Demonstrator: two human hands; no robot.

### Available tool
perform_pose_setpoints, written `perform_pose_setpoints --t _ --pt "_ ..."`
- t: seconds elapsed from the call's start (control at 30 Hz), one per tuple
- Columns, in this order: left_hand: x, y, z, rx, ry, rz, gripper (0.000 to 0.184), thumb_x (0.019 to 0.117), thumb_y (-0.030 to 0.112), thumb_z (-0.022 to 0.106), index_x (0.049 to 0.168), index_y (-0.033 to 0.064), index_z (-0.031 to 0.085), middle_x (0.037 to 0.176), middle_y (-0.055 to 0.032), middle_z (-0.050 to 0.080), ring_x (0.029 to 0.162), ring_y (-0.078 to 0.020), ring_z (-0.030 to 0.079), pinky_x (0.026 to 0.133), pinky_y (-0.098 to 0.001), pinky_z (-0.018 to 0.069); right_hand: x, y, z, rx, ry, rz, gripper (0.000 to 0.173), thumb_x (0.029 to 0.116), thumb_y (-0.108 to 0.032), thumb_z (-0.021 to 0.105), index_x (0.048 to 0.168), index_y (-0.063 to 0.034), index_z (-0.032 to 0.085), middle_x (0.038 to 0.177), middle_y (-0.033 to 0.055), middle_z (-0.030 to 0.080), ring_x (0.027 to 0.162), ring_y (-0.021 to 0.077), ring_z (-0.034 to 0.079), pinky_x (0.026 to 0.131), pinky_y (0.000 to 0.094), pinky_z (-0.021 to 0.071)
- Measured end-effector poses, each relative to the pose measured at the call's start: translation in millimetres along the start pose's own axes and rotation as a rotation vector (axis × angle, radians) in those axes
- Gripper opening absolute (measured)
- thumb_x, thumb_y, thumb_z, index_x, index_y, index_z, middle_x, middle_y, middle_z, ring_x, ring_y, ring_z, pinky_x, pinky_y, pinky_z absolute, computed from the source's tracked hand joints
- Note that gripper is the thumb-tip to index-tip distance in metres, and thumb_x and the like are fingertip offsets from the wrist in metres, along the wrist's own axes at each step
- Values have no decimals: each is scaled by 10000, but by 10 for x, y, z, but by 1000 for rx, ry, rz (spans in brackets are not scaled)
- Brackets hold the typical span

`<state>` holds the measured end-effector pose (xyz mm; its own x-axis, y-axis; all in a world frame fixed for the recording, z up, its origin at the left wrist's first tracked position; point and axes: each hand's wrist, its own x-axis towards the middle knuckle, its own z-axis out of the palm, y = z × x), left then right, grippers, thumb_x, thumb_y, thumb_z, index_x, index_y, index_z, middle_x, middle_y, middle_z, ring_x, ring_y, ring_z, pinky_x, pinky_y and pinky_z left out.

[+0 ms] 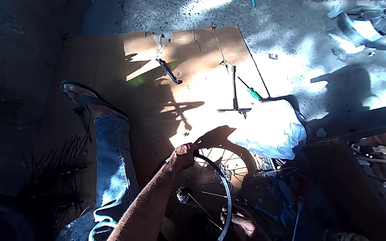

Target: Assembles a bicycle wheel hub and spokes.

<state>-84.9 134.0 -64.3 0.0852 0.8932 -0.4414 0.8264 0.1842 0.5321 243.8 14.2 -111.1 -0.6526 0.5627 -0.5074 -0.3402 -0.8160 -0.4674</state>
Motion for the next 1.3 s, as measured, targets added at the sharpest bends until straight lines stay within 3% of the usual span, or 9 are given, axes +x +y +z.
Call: perform_pose_setpoints --t 0.2,0.33,0.43,0.53,0.63,0.73,0.9,1.1,1.3 --pt "-45 29 52 70 53 7 313 855 81 678 1155 159 718 1137 -108 657 1072 -314 642 876 -549 550 15 -3 6 1 -9 -11 226 937 -37 642 1155 -42 702 1088 152 723 957 225 709 897 390 585" --pt "-532 530 91 59 129 169 266 990 248 574 1192 128 697 1184 -82 671 1102 -257 658 923 -481 565 11 -5 -10 -13 -9 -41 249 945 -26 622 1183 -33 691 1140 151 711 979 221 701 914 393 579" --pt "-1015 846 374 -30 -5 280 301 1033 319 525 1132 104 711 1132 -103 703 1066 -259 685 929 -464 567 13 -36 29 -88 56 -54 268 932 -21 648 1198 -18 674 1161 143 705 998 225 701 916 404 586" --pt "-1166 841 743 -4 -215 203 324 1057 297 489 1245 101 666 1224 -133 675 1170 -304 648 1016 -509 516 15 -37 109 -141 136 -102 344 886 -67 715 1221 -24 645 1112 141 704 941 222 699 838 403 597" --pt "-1148 743 941 -158 -181 151 290 1032 314 498 1142 131 695 1113 -89 709 1057 -259 686 930 -506 552 15 -79 192 -280 197 -214 484 878 -98 748 1314 -7 561 1081 170 698 891 246 699 760 416 609" --pt "-1160 754 906 -222 -170 167 274 1007 311 546 1170 150 697 1109 -73 720 1058 -239 690 942 -502 553 -13 -135 276 -396 214 -326 419 884 -57 748 1243 -5 538 1036 168 704 869 262 710 733 427 620" --pt "-1176 755 842 -177 -196 207 267 989 301 572 1181 147 674 1106 -78 701 1026 -251 683 902 -511 555 -12 -144 279 -573 166 -461 181 894 -21 711 1074 -5 695 1006 107 711 824 177 685 713 334 606" --pt "-1164 739 944 -330 -96 157 250 1013 315 574 1135 141 707 1082 -52 720 987 -192 688 920 -459 553 -53 -178 288 -785 176 -498 147 928 -35 698 1067 5 722 962 93 746 766 174 721 699 329 635" --pt "-1187 771 929 -166 -137 205 360 1095 327 400 1166 99 669 1163 -111 674 1083 -261 668 942 -485 541 -70 -209 308 -840 122 -528 211 891 30 699 1101 8 694 1097 99 719 866 182 730 769 334 647"
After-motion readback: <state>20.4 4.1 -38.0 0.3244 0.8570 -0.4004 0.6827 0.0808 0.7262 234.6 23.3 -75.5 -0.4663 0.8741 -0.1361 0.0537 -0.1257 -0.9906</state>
